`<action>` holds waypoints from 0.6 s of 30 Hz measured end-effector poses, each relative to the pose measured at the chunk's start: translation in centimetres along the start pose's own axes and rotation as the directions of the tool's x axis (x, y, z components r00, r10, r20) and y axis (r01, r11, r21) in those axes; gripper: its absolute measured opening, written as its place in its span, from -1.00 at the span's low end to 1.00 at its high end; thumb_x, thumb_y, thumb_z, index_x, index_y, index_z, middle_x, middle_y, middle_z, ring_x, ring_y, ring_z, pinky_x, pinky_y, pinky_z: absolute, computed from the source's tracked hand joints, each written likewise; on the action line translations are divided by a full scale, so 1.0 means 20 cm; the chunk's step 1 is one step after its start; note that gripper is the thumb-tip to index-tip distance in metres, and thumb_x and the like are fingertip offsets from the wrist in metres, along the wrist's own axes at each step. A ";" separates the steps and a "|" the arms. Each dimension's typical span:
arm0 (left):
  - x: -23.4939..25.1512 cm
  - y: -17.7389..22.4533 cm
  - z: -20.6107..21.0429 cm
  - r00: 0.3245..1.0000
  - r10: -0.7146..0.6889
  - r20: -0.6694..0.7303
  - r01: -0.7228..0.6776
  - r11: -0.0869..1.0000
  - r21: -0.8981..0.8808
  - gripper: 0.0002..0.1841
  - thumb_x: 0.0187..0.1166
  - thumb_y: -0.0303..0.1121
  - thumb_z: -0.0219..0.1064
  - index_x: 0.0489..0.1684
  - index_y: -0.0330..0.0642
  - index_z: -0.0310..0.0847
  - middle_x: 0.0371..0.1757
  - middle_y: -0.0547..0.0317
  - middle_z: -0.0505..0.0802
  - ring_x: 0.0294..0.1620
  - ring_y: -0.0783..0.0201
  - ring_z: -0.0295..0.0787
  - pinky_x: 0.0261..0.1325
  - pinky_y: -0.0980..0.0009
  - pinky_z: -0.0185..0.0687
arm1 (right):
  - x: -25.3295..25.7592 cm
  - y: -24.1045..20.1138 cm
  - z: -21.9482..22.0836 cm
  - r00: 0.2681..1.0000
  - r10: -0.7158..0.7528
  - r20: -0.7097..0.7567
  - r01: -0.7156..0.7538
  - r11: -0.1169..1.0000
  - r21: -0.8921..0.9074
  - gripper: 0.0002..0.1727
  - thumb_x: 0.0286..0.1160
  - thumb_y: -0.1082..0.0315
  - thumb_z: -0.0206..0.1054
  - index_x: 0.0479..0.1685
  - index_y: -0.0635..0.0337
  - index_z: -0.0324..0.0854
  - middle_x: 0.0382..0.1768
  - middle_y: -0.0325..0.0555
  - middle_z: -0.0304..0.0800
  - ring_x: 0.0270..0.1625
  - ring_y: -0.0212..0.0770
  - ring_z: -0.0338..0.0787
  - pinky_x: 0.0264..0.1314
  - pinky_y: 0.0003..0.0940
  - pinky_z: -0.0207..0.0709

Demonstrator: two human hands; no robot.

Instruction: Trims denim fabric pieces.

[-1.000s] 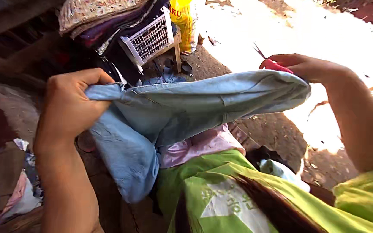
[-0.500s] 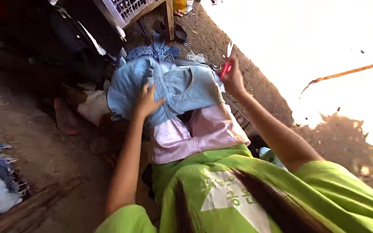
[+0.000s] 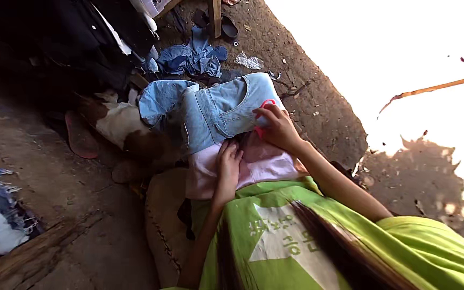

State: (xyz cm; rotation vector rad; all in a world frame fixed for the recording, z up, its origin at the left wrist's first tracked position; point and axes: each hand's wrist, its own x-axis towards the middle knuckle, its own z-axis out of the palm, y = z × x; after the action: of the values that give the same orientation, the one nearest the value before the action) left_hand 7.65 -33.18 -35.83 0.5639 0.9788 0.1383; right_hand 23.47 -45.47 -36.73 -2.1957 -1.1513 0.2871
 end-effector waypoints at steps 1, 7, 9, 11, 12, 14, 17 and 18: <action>0.07 -0.02 0.02 0.999 0.046 -0.010 -0.047 0.999 -0.010 -0.60 0.77 -0.50 -0.09 0.53 -0.38 0.31 0.49 -0.17 0.55 0.42 0.07 0.55 0.50 0.12 0.47 | 0.02 0.01 0.01 1.000 -0.030 0.006 0.030 0.999 -0.022 -0.25 -0.08 0.62 0.55 0.39 0.14 0.65 0.27 0.27 0.68 0.26 0.35 0.69 0.22 0.39 0.49; 0.40 0.07 0.14 0.921 0.389 0.030 -0.373 0.900 -0.226 -0.68 0.86 -0.43 -0.07 0.48 -0.14 0.38 0.23 0.16 0.74 0.21 0.30 0.70 0.32 0.28 0.65 | 0.22 0.05 -0.12 0.996 -0.065 -0.061 0.078 0.965 0.251 -0.53 0.23 0.70 0.31 0.24 0.47 0.62 0.12 0.33 0.76 -0.16 0.08 0.84 -0.11 0.00 0.73; 0.42 0.16 0.18 0.897 0.437 0.067 -0.397 0.863 -0.314 -0.67 0.88 -0.42 -0.14 0.48 -0.07 0.37 0.23 0.21 0.73 0.25 0.34 0.68 0.38 0.32 0.59 | 0.29 0.03 -0.19 0.993 -0.070 -0.098 0.098 0.944 0.316 -0.53 0.25 0.65 0.32 0.25 0.52 0.54 0.08 0.30 0.75 -0.18 -0.05 0.83 -0.10 -0.12 0.74; 0.39 0.21 0.18 0.872 0.451 0.192 -0.409 0.885 -0.222 -0.67 0.85 -0.47 -0.17 0.44 -0.18 0.36 0.20 0.17 0.72 0.23 0.35 0.68 0.42 0.32 0.56 | 0.37 -0.02 -0.28 0.982 -0.093 -0.163 0.144 0.931 0.335 -0.50 0.27 0.60 0.37 0.28 0.56 0.50 0.03 0.27 0.75 -0.22 -0.17 0.80 -0.13 -0.22 0.73; 0.34 0.22 0.17 0.854 0.435 0.285 -0.421 0.900 -0.111 -0.68 0.72 -0.56 -0.09 0.35 -0.30 0.40 0.15 0.12 0.74 0.17 0.34 0.70 0.40 0.30 0.59 | 0.41 -0.06 -0.34 0.976 -0.096 -0.197 0.160 0.926 0.341 -0.48 0.28 0.56 0.41 0.30 0.55 0.48 0.02 0.21 0.75 -0.22 -0.25 0.78 -0.13 -0.31 0.72; 0.18 0.25 0.16 0.809 0.354 0.470 -0.462 0.876 0.136 -0.71 0.49 -0.50 0.12 0.13 -0.22 0.58 0.03 0.27 0.86 0.07 0.44 0.79 0.28 0.34 0.67 | 0.49 -0.13 -0.43 0.957 -0.098 -0.272 0.199 0.906 0.374 -0.45 0.26 0.56 0.44 0.32 0.52 0.45 0.05 0.08 0.71 -0.22 -0.40 0.74 -0.17 -0.46 0.70; -0.02 0.27 0.15 0.702 0.122 0.702 -0.509 0.776 0.374 -0.37 0.47 -0.38 0.38 0.59 -0.24 0.30 0.22 0.25 0.79 0.10 0.49 0.73 0.18 0.45 0.69 | 0.55 -0.19 -0.50 0.913 -0.124 -0.389 0.296 0.857 0.422 -0.46 0.22 0.60 0.45 0.28 0.49 0.44 0.05 -0.07 0.66 -0.27 -0.52 0.72 -0.23 -0.58 0.71; -0.06 0.27 0.14 0.699 0.044 0.714 -0.502 0.741 0.446 -0.37 0.45 -0.45 0.43 0.55 -0.37 0.31 0.12 0.17 0.83 0.03 0.47 0.78 0.17 0.42 0.73 | 0.55 -0.21 -0.51 0.899 -0.136 -0.415 0.319 0.854 0.410 -0.46 0.22 0.61 0.44 0.28 0.51 0.44 0.04 -0.07 0.67 -0.28 -0.53 0.72 -0.25 -0.59 0.70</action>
State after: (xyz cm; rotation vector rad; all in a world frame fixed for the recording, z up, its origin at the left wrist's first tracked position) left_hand 10.01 -30.19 -30.96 1.2882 0.1729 -0.1179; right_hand 31.95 -39.32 -25.22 -1.5761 -0.9917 0.0290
